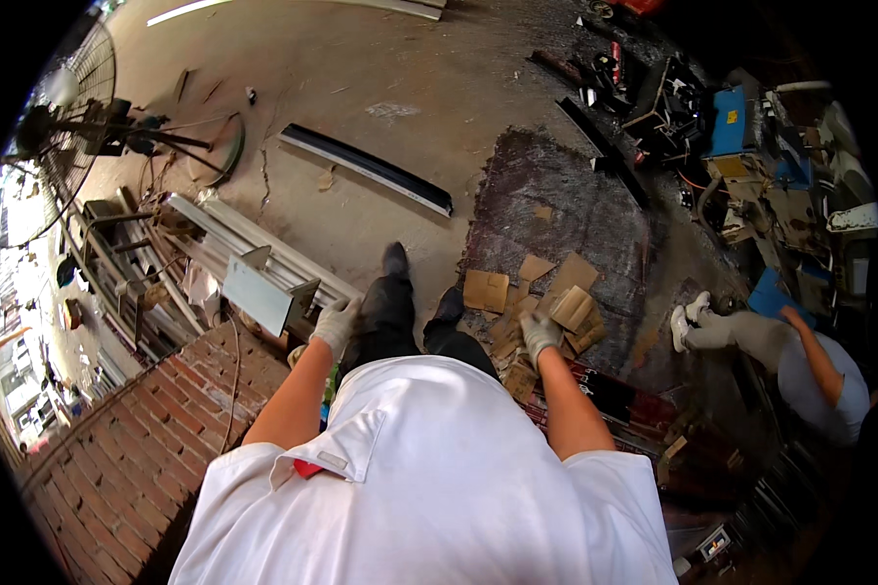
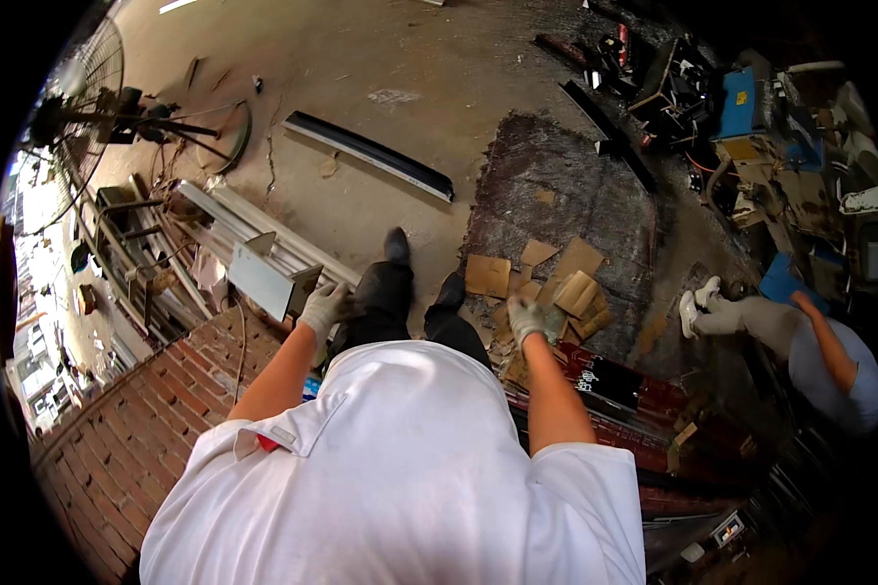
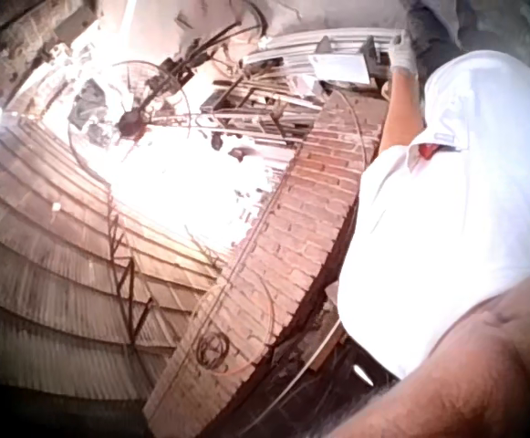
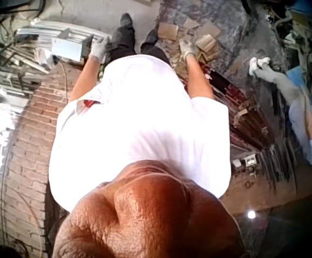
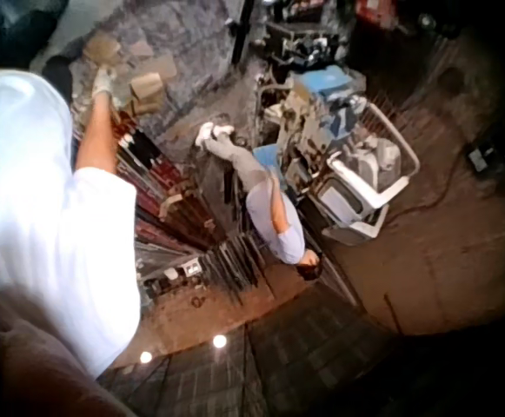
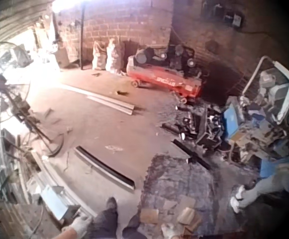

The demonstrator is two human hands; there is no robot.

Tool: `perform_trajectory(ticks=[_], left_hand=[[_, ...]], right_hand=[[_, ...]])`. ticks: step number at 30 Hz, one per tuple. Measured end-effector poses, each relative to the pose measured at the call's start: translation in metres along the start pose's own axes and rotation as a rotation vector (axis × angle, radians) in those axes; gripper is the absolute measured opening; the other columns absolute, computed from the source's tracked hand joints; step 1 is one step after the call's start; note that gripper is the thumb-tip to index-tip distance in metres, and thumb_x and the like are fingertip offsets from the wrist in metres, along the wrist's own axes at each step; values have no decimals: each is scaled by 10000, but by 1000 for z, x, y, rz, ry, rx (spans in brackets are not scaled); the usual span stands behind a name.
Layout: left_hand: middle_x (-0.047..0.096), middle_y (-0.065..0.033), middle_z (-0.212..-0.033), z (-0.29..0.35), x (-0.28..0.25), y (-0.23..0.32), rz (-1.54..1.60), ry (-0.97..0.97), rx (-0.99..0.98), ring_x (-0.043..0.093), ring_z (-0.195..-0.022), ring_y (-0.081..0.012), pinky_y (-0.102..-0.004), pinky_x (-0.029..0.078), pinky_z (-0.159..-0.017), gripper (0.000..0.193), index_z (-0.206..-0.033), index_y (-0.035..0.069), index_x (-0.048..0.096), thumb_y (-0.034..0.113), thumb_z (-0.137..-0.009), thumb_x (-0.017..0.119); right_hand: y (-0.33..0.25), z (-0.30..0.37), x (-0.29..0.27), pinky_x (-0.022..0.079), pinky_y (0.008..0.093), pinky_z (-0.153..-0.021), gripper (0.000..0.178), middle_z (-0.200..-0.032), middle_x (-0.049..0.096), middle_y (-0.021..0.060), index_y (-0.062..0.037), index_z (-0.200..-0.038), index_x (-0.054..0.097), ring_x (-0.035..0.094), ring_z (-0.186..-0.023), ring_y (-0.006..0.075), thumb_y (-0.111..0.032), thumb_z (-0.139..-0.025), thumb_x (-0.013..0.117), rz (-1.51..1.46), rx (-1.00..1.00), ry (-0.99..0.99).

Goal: The person repeatedly picks up long black metal profiles, places them into a cutting machine, and operates the lever to cut them. After each cut, the person removes the profile and places it on a nearby stack. The process is repeated multiple times in a workshop setting.

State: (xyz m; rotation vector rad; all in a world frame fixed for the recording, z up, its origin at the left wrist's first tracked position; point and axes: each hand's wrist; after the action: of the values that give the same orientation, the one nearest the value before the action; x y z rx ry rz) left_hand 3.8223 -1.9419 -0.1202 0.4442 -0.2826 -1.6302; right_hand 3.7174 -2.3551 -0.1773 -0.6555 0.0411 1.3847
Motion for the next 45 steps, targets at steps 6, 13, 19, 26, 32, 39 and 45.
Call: perform_trajectory(ticks=[6, 13, 19, 26, 32, 39, 45], left_hand=[[659, -73, -859, -50, -27, 33, -52, 40, -177, 625, -683, -194, -345, 500, -610, 317, -1064, 46, 619, 324, -929, 547], [678, -79, -839, -213, -31, 114, -492, -122, 124, 619, -684, -170, -328, 501, -578, 417, -1052, 1, 628, 387, -928, 531], [689, -85, -884, -322, -4, 188, -296, -111, -18, 637, -759, -169, -293, 498, -680, 421, -1064, -9, 650, 367, -915, 534], [633, -152, -1140, -452, 21, 153, -64, -53, -273, 623, -981, -247, -348, 513, -796, 480, -1274, 34, 520, 377, -939, 544], [640, -139, -1099, -580, 48, 81, 71, 50, -330, 634, -936, -247, -349, 532, -748, 449, -1171, 35, 566, 395, -903, 596], [511, -173, -1321, -670, 77, 72, 168, 108, -374, 553, -1107, -268, -377, 525, -796, 648, -1338, 29, 432, 433, -872, 631], [606, -96, -1032, -717, 78, 63, 461, 91, -279, 552, -1048, -269, -442, 477, -907, 402, -1030, 63, 549, 404, -855, 673]], right_hand=[[63, -31, -9, 483, 362, -825, 421, -1032, 682, 166, -48, -1164, 630, 635, -935, 262, -355, -879, 585, 188, 144, 11], [-81, 2, 59, 471, 250, -479, 243, -726, 621, 34, -37, -1055, 616, 559, -540, 114, -248, -956, 547, -283, 213, 59], [-178, -67, 170, 445, 234, -539, 234, -776, 602, 25, -26, -1048, 603, 535, -605, 88, -231, -955, 541, -61, 122, -198], [-192, -208, 256, 454, 254, -651, 224, -773, 556, 2, -42, -1029, 606, 506, -677, 81, -240, -946, 544, 104, 6, -332], [-152, -369, 304, 485, 386, -835, 398, -907, 669, 172, -43, -1120, 607, 636, -911, 361, -337, -852, 602, 711, -145, -221], [-155, -486, 368, 413, 407, -1009, 616, -1266, 523, 234, -85, -1311, 504, 500, -1197, 370, -412, -803, 623, 974, -301, -223], [-169, -537, 415, 378, 396, -1058, 745, -1337, 477, 208, -83, -1387, 424, 443, -1270, 342, -487, -791, 613, 1112, -271, -304]])
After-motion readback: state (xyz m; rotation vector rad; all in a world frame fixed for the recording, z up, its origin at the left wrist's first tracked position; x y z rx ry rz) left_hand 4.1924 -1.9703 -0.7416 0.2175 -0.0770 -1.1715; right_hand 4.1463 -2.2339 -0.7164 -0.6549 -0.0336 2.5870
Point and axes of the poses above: each hand's wrist, its own z-axis away from the middle knuckle, its own x-axis out of the palm, y = z × x
